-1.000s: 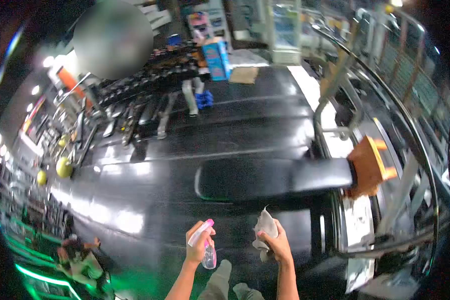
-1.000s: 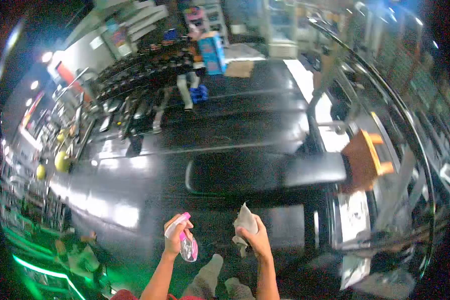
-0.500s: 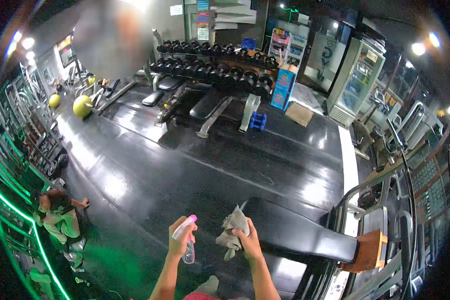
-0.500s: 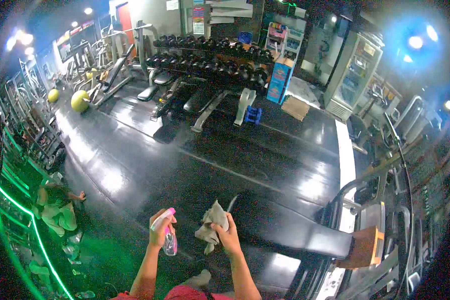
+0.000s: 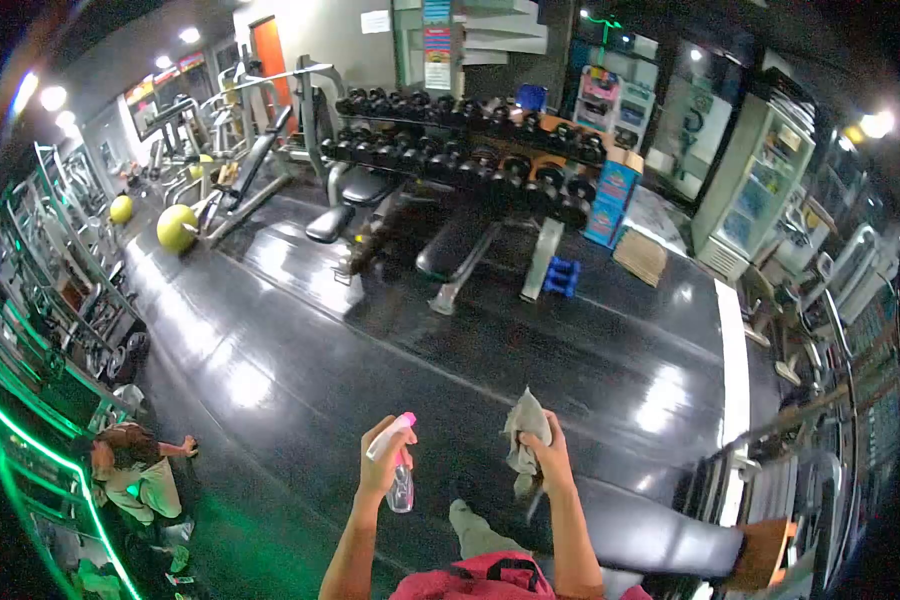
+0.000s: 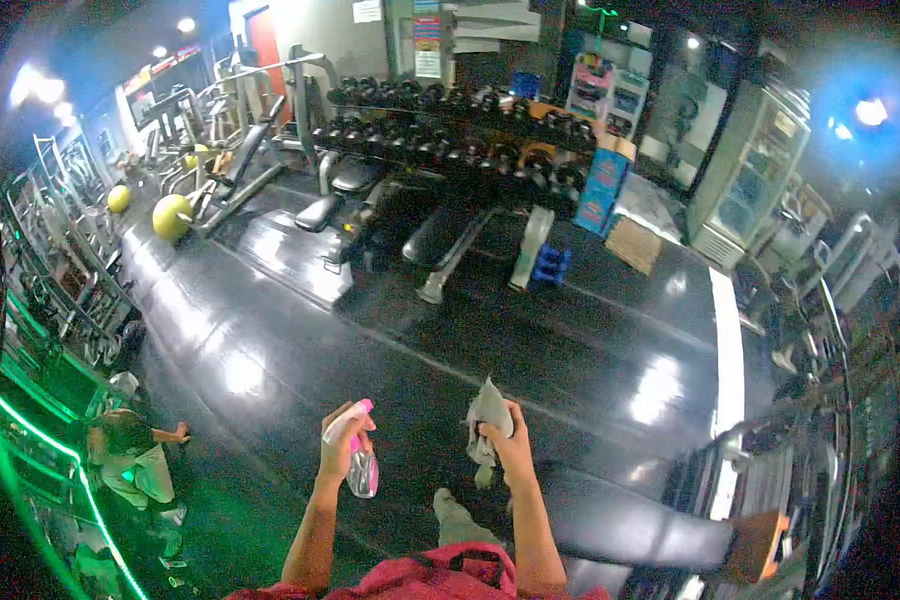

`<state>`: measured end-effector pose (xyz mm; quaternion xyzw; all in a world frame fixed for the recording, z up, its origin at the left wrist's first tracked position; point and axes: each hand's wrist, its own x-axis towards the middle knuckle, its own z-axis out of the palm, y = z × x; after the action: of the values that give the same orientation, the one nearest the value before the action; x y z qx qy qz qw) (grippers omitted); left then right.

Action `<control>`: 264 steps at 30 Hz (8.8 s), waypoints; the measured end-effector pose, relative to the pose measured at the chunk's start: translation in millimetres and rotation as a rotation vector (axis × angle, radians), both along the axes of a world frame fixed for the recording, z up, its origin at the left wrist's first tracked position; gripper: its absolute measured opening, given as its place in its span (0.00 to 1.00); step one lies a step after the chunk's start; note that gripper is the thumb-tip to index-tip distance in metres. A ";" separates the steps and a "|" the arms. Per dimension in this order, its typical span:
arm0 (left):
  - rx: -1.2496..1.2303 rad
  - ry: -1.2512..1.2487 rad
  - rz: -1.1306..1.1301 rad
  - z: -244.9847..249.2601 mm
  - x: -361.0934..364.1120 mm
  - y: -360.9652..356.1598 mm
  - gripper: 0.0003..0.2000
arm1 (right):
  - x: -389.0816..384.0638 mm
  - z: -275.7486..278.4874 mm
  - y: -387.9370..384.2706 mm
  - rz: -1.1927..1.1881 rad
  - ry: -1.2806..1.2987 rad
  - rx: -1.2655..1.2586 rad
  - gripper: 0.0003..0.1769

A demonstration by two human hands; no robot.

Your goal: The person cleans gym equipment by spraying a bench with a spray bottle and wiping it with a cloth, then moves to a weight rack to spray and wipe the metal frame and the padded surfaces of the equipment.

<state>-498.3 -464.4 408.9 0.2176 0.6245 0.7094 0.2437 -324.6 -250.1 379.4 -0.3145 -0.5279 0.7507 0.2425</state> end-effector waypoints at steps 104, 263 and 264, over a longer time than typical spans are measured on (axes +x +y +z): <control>-0.219 -0.930 0.029 -424.6 -1446.9 604.0 0.22 | -1508.7 -390.1 527.6 -0.119 -0.531 0.664 0.19; -0.399 -0.803 -0.106 -426.0 -1408.7 636.7 0.24 | -1386.4 -398.1 557.6 -0.220 -0.819 0.558 0.22; -0.413 -0.807 -0.105 -426.1 -1408.5 636.8 0.25 | -1389.0 -392.5 557.4 -0.168 -0.810 0.721 0.20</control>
<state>-1906.8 172.4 -17.1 -0.0980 0.5960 0.5848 0.5414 -1713.6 307.3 -13.1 -0.5163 -0.7760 0.3193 0.1713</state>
